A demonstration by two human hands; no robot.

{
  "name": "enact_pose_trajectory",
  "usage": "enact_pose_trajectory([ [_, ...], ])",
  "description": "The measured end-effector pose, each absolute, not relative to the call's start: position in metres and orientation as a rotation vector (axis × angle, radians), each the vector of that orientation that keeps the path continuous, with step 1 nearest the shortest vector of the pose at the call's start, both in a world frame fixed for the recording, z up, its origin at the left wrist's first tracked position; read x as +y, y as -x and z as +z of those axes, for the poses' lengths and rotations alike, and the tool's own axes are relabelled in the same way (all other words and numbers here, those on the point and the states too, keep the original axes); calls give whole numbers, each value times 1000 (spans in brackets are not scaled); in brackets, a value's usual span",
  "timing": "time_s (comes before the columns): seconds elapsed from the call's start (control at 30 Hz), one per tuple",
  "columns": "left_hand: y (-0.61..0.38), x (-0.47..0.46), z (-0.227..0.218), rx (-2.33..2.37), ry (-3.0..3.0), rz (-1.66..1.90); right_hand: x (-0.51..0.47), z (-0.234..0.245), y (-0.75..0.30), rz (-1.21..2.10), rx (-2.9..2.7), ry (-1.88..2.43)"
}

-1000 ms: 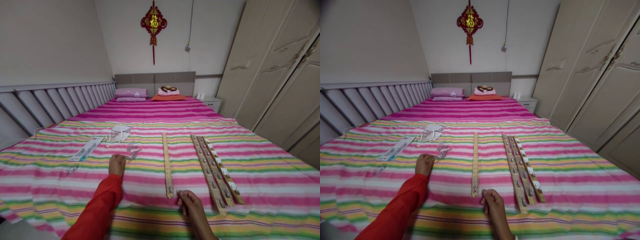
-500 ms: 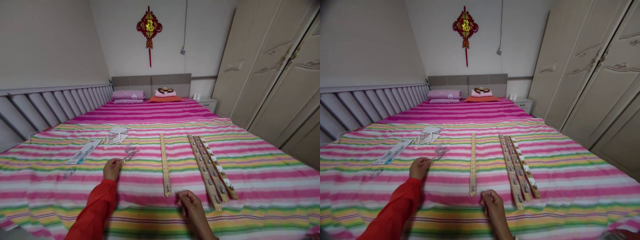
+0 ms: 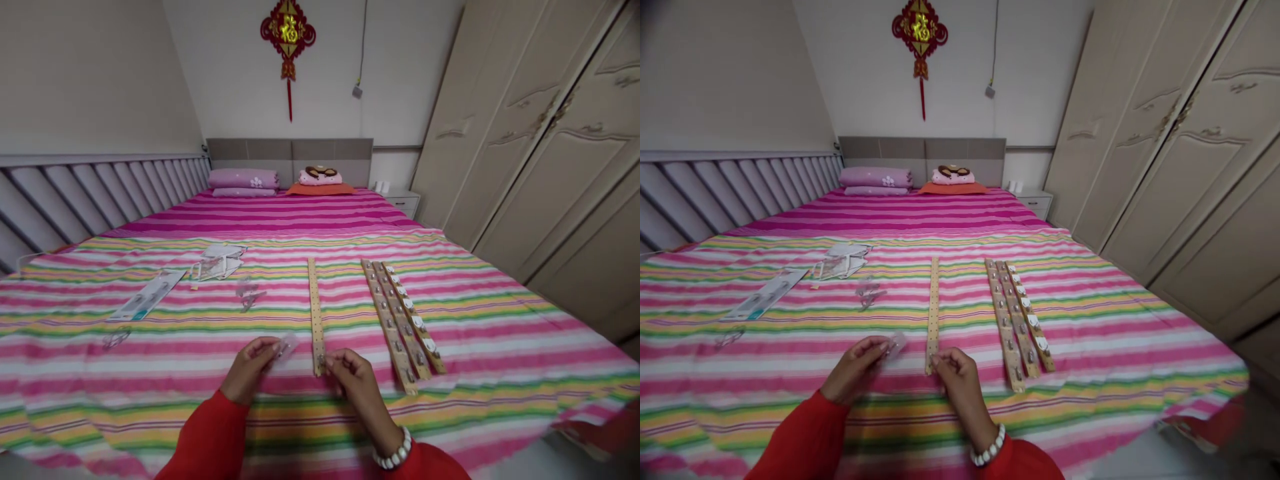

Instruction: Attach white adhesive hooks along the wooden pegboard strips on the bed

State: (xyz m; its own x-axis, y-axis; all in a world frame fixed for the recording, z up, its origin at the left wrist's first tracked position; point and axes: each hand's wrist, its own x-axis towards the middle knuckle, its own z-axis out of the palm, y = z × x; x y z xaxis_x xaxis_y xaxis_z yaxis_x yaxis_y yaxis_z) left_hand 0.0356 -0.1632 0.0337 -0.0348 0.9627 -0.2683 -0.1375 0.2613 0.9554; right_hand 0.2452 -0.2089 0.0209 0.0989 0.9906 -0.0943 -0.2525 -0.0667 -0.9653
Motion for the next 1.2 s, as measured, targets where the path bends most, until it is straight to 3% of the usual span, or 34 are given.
enact_pose_trajectory([
  [0.13,-67,-181,23,1252,-1012,1087,-209,24,-245,1253,-910,1114],
  [0.27,-74,-192,30,1343,-1827,1249,-213,19,-247,1223,-913,1111],
  [0.43,-74,-197,53,1244,-2555,1104,-217,14,-246,1188,-975,1081],
  [0.8,-87,-191,57,1161,-1826,1117,-220,17,-248,1006,-1219,1068],
  [1.2,-93,-173,15,1146,-1148,1117,-197,0,-244,1293,-870,1083],
])
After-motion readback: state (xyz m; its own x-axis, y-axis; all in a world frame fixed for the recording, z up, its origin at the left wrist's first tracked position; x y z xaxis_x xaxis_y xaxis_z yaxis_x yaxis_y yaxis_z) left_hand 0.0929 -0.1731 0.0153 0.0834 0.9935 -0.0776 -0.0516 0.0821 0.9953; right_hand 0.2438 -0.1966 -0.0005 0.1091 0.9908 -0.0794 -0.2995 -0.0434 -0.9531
